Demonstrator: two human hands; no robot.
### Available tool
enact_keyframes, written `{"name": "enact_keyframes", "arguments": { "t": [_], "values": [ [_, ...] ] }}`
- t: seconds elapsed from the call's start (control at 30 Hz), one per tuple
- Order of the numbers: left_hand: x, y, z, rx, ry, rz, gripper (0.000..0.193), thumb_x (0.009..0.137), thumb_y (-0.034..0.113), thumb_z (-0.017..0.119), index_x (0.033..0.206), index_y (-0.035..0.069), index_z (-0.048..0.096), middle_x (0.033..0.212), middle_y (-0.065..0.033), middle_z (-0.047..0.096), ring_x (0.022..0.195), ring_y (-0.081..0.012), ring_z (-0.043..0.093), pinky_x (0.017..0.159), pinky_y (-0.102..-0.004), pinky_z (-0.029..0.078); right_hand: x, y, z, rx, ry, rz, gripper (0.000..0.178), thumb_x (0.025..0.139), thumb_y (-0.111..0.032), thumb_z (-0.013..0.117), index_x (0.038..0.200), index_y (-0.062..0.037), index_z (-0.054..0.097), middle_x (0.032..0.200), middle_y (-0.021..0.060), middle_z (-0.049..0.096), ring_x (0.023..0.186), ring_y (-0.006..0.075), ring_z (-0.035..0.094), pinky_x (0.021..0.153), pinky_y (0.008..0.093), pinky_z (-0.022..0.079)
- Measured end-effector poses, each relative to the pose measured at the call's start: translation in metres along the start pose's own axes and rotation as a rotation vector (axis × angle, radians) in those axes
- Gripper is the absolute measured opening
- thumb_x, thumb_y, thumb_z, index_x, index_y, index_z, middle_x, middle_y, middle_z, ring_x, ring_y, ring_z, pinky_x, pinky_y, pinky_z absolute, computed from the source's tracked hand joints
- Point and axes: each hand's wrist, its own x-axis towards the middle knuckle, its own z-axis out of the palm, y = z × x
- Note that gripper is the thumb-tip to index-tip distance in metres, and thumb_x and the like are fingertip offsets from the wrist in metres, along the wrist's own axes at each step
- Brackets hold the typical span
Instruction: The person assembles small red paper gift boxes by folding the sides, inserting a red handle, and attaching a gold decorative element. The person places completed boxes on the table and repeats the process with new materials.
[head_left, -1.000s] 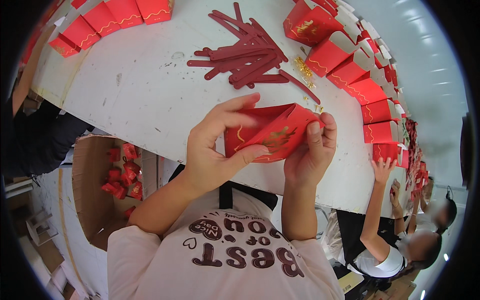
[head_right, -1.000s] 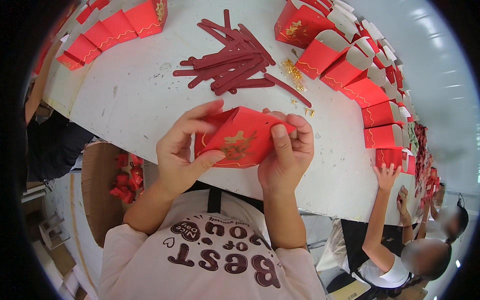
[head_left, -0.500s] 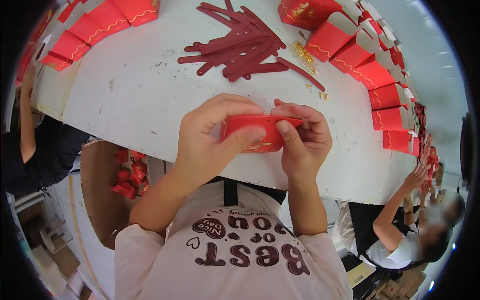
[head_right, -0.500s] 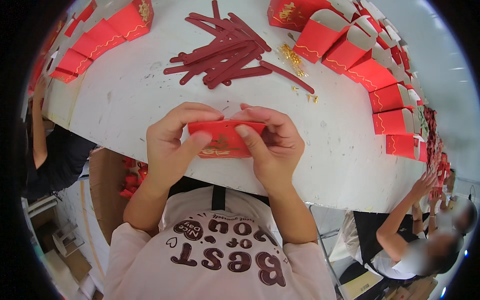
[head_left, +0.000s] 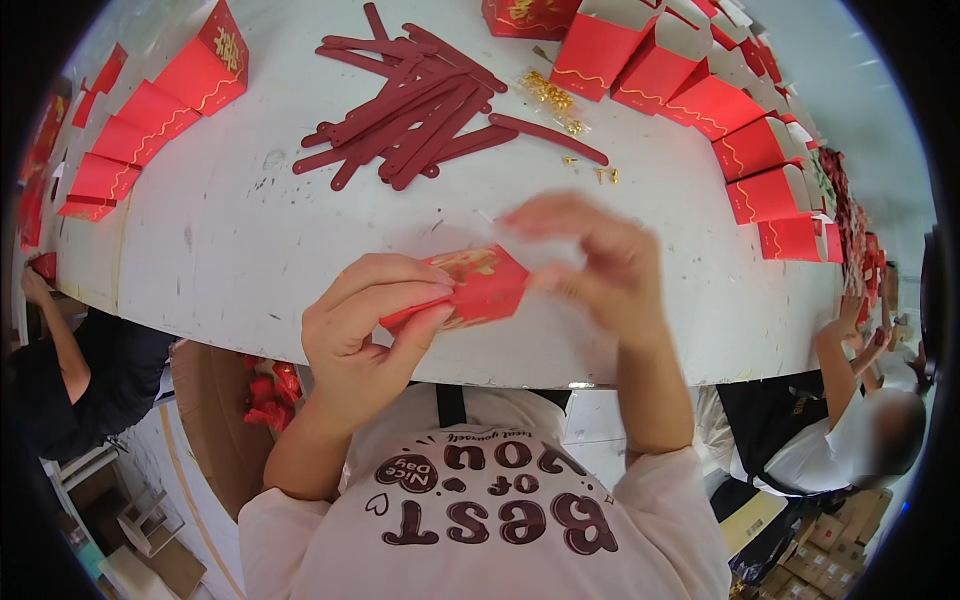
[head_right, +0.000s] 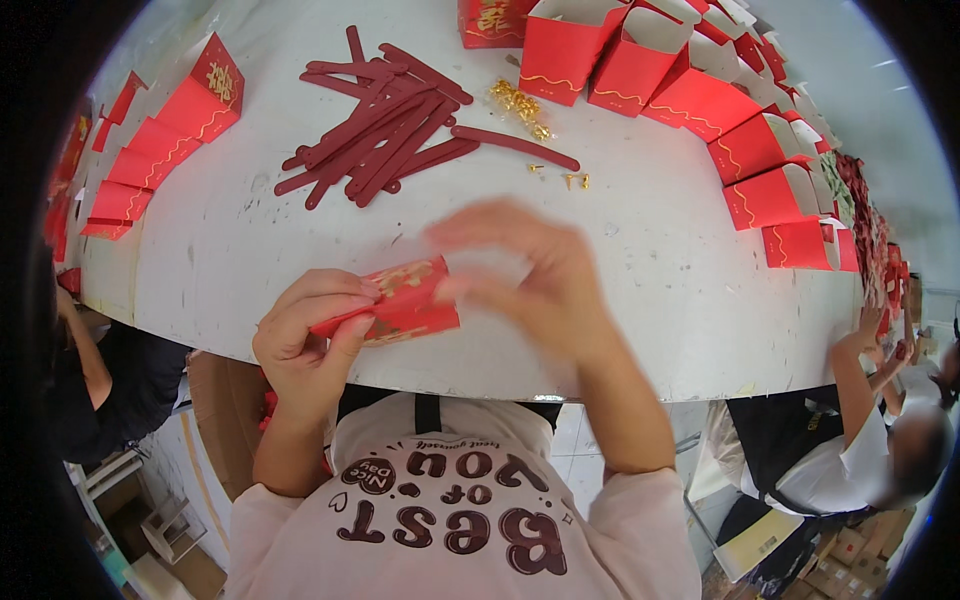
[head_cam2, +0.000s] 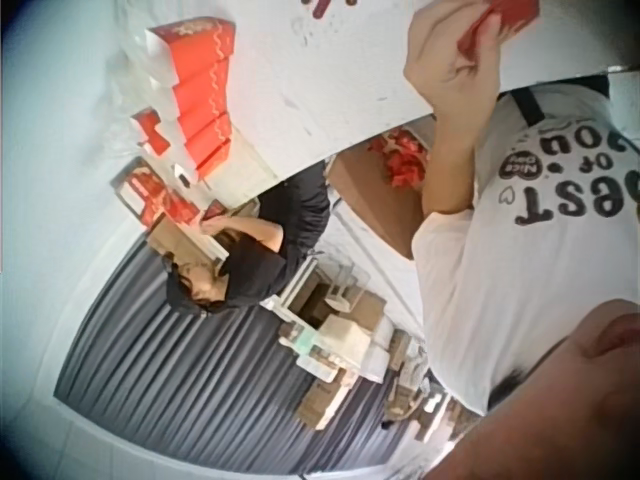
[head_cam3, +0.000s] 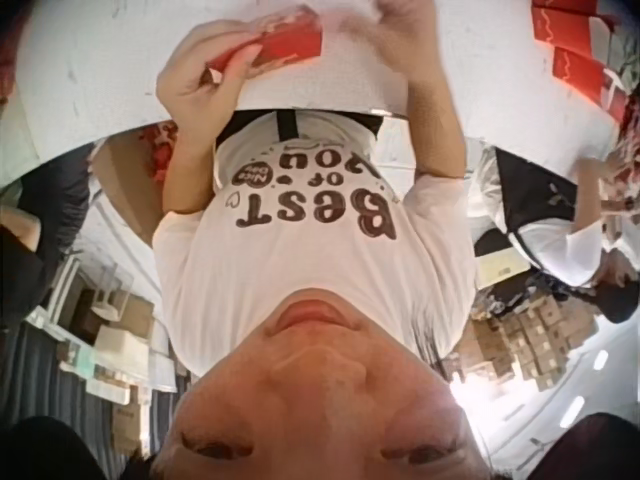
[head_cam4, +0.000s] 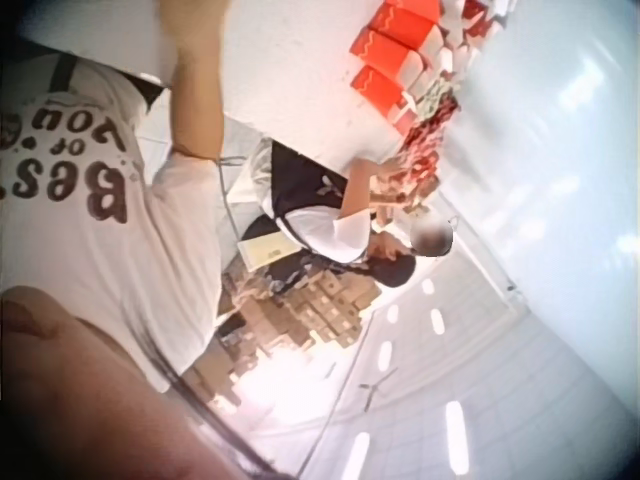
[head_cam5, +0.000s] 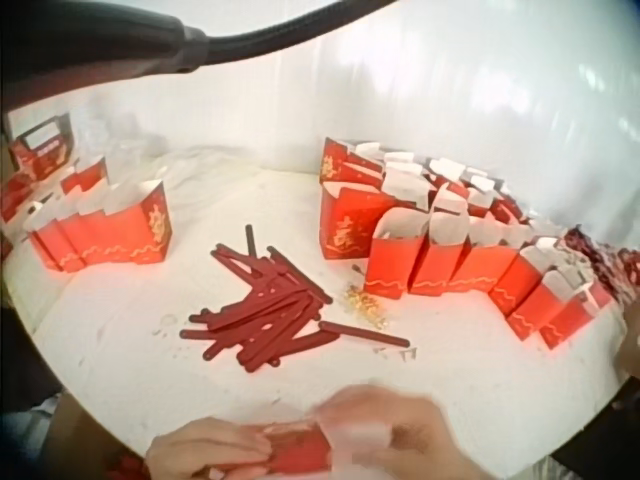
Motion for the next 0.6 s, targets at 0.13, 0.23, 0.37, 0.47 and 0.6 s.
{"name": "enact_keyframes", "arguments": {
  "t": [0.13, 0.23, 0.37, 0.47, 0.6],
  "values": [
    [0.005, 0.002, 0.004, -0.031, 0.006, 0.005, 0.017, 0.07, -0.01, 0.067, 0.085, -0.003, 0.065, 0.088, -0.0114, 0.064, 0.08, -0.0205, 0.063, 0.071, -0.0288, 0.051, 0.051, 0.029, -0.053, -0.838, 0.206, -0.025, 0.01, 0.073, -0.006, 0.07, 0.082, -0.0039, 0.069, 0.094, 0.0092, 0.066, 0.084, 0.0231, 0.057, 0.077, 0.0337, 0.048],
    [0.005, 0.003, 0.004, -0.063, 0.004, -0.004, 0.017, 0.071, -0.01, 0.067, 0.086, -0.003, 0.065, 0.088, -0.0112, 0.064, 0.081, -0.0196, 0.062, 0.071, -0.0283, 0.05, 0.061, 0.057, -0.05, -1.264, 0.091, -0.043, 0.007, 0.075, -0.011, 0.068, 0.073, -0.0045, 0.069, 0.091, 0.0091, 0.067, 0.086, 0.0255, 0.056, 0.075, 0.0329, 0.047],
    [0.004, 0.004, 0.004, -0.052, -0.002, -0.02, 0.017, 0.072, -0.009, 0.067, 0.088, -0.002, 0.066, 0.089, -0.0108, 0.063, 0.081, -0.0183, 0.062, 0.071, -0.0274, 0.05, 0.063, 0.059, -0.052, -1.181, 0.196, -0.03, 0.008, 0.081, -0.011, 0.062, 0.084, -0.0037, 0.064, 0.086, 0.0081, 0.067, 0.08, 0.0248, 0.06, 0.068, 0.0313, 0.048],
    [0.002, 0.002, 0.007, -0.038, 0.034, -0.039, 0.017, 0.073, -0.008, 0.067, 0.089, -0.001, 0.066, 0.09, -0.0105, 0.063, 0.081, -0.0177, 0.062, 0.071, -0.0267, 0.05, 0.061, -0.003, -0.031, -0.54, 0.426, 0.126, 0.02, 0.091, -0.009, 0.054, 0.109, -0.0018, 0.056, 0.081, 0.0064, 0.068, 0.065, 0.0091, 0.061, 0.052, 0.0246, 0.048],
    [-0.002, 0.004, 0.003, -0.055, -0.018, -0.075, 0.015, 0.077, -0.007, 0.063, 0.092, -0.004, 0.063, 0.095, -0.0141, 0.063, 0.088, -0.0196, 0.06, 0.076, -0.0282, 0.048, 0.036, -0.056, 0.004, 0.247, 0.102, 0.113, 0.03, 0.083, 0.007, 0.058, 0.113, 0.0058, 0.053, 0.084, 0.0158, 0.068, 0.077, 0.0196, 0.068, 0.063, 0.0269, 0.055]
  ]
}}
